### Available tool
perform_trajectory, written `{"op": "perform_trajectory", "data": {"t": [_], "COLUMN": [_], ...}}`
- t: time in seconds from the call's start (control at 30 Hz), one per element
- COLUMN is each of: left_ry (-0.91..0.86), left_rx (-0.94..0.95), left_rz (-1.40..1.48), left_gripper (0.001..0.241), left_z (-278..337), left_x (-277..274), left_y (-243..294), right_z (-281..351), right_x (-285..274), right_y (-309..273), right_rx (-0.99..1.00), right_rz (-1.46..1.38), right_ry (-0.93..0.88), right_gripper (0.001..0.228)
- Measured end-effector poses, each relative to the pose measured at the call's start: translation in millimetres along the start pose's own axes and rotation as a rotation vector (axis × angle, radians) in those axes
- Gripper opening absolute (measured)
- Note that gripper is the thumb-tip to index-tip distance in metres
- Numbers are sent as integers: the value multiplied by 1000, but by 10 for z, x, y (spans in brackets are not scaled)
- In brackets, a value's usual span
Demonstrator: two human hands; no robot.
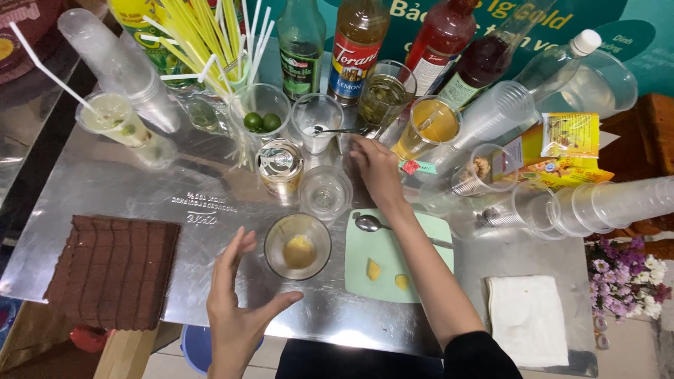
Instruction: The person slices a piece of ginger on a cutting board using a knife. They then place the ginger slices into a glass, add a powdered substance from a sachet, and pour in a liquid. The person stirs the mixture with a spoon and adds ice cubes to the glass.
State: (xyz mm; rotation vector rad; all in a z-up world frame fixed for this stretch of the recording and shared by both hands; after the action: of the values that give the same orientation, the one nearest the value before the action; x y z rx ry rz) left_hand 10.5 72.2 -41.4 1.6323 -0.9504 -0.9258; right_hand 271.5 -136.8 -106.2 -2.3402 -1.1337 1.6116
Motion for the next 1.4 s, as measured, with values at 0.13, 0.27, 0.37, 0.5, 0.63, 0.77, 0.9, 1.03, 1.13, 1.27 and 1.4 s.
{"op": "perform_trajectory", "data": {"t": [0.13, 0.27, 0.37, 0.5, 0.63, 0.77, 0.9, 1.03, 1.13, 1.27, 1.4], "left_ry": [8, 1, -4, 9, 47, 114, 172, 210, 274, 220, 161], "left_rx": [-72, -157, -183, -246, -185, -235, -305, -188, -109, 67, 187], "left_rz": [45, 81, 129, 104, 101, 147, 143, 132, 41, 10, -64], "left_gripper": [121, 131, 131, 126, 120, 116, 105, 99, 96, 102, 111], "left_z": [55, 106, 116, 87, 70, 57, 53, 56, 114, 212, 210], "left_x": [72, 164, 236, 342, 441, 463, 503, 524, 485, 541, 712], "left_y": [-208, -375, -435, -464, -435, -457, -614, -631, -599, -485, -300], "right_z": [230, 344, 275, 32, -138, -255, -380, -399, -416, -438, -448], "right_x": [-800, -1572, -1991, -2009, -1595, -1375, -1290, -1273, -1298, -1293, -1308], "right_y": [-246, -189, -105, -22, 213, 366, 407, 484, 510, 558, 575], "right_rx": [-62, -80, -32, 21, -32, 32, 27, 48, -8, 34, -22], "right_rz": [30, 83, 162, 137, 197, 142, 74, 28, 3, -34, -91], "right_ry": [195, 390, 366, 52, -134, -297, -363, -367, -298, -273, -210], "right_gripper": [15, 25, 43, 82, 98, 103, 108, 100, 98, 93, 83]}}
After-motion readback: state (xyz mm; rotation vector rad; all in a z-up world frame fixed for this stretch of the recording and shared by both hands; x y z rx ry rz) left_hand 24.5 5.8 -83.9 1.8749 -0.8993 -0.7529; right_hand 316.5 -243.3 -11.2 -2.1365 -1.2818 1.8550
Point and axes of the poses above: each hand's wrist, its own z-axis away from the middle knuckle, its own x-axis out of the palm, y = z × x, the point moved 9 cm from there along -z, towards the middle knuckle, and after that the axes turned 11 degrees about z, right-handed, at the moved point
